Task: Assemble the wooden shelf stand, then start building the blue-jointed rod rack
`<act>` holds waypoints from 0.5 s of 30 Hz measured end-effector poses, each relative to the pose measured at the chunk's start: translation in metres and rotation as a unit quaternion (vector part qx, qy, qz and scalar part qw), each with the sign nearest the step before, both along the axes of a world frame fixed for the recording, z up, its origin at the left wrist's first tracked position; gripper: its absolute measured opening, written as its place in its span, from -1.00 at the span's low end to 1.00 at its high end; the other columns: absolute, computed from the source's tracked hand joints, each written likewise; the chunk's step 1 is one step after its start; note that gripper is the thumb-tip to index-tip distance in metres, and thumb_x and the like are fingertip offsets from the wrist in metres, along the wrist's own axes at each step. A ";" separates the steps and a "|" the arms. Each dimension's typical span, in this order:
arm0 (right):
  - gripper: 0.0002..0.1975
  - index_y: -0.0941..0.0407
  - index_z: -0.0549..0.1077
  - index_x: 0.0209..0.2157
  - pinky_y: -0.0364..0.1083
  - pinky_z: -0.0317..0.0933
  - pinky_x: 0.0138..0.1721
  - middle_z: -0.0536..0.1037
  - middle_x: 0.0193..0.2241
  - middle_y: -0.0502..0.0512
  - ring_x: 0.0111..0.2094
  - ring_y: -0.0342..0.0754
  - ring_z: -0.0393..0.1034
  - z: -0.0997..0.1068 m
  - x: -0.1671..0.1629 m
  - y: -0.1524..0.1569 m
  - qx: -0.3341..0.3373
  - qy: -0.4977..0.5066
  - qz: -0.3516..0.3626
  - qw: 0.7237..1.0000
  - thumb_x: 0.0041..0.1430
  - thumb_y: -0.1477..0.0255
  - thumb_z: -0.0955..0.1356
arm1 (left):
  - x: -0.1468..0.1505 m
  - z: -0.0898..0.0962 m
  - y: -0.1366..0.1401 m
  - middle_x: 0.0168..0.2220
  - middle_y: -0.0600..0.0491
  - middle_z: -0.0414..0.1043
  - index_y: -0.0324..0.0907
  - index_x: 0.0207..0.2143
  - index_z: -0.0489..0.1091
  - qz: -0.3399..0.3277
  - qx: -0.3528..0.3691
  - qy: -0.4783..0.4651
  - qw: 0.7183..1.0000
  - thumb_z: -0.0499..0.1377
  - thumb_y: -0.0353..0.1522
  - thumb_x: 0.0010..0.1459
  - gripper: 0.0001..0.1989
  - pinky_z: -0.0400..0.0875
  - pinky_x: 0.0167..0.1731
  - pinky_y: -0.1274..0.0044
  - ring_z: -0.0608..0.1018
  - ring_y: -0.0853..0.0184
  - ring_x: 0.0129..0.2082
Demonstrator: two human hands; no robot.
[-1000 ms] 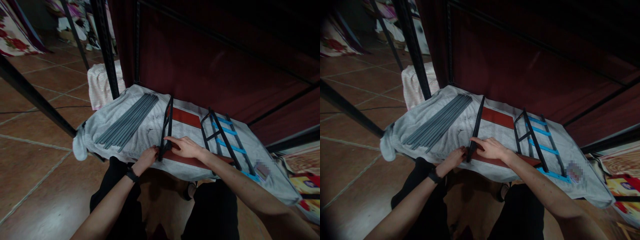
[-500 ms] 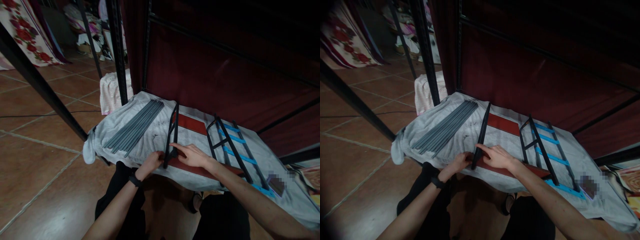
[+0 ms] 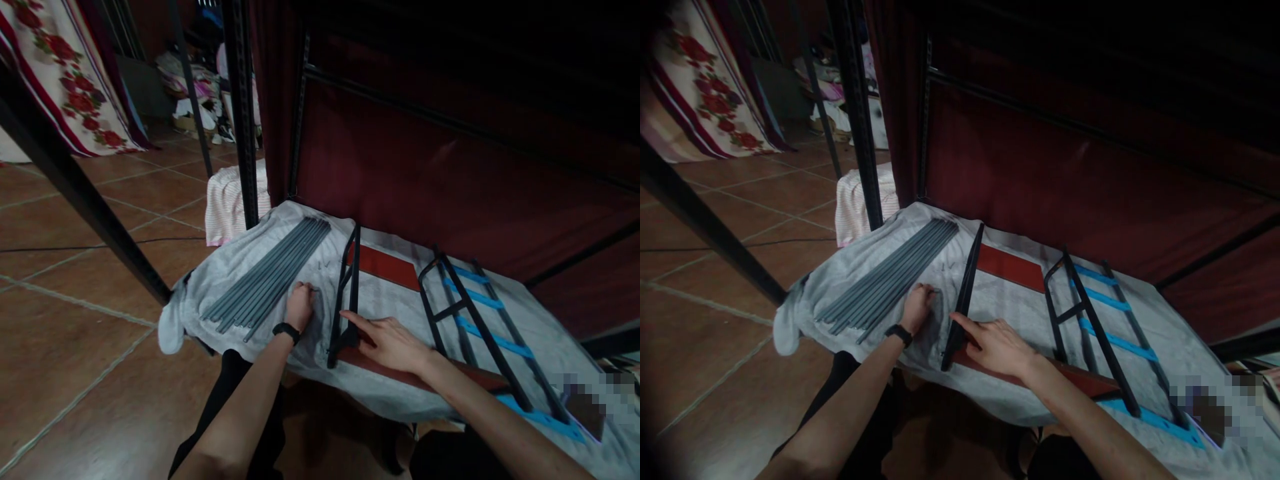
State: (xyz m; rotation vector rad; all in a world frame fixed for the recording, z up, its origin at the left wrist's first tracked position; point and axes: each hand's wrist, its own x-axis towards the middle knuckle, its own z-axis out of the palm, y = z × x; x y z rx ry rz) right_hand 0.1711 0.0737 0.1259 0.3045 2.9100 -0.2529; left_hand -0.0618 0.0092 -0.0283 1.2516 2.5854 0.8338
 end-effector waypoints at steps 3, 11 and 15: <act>-0.28 -0.01 -0.03 0.42 -0.10 0.20 -0.25 0.64 -0.25 0.05 -0.29 0.00 0.54 0.000 0.000 0.001 0.002 0.002 0.005 1.000 0.26 0.40 0.23 | -0.001 0.006 -0.003 -0.15 -0.17 0.47 -0.26 -0.14 0.44 -0.001 -0.029 0.029 0.999 -0.02 -0.41 0.30 -0.74 0.38 -0.20 0.48 0.56 0.21 -0.16; -0.23 0.03 -0.15 0.43 -0.02 0.31 -0.05 0.51 0.10 0.18 -0.06 0.05 0.51 -0.006 0.006 0.000 -0.004 0.033 0.010 0.999 0.26 0.42 0.23 | 0.031 0.056 -0.050 -0.40 0.03 0.49 -0.21 -0.27 0.40 0.020 0.246 -0.333 0.910 0.22 -0.34 0.13 -0.85 0.43 -0.37 0.53 0.55 0.34 -0.42; -0.27 0.06 -0.15 0.43 0.04 0.32 0.05 0.39 0.22 0.21 0.04 0.05 0.46 -0.010 0.009 -0.005 0.000 0.055 0.002 0.999 0.30 0.42 0.20 | 0.074 0.077 -0.078 -0.43 0.07 0.50 -0.22 -0.24 0.41 -0.023 0.361 -0.579 0.731 0.37 -0.21 -0.04 -0.63 0.44 -0.42 0.58 0.56 0.40 -0.46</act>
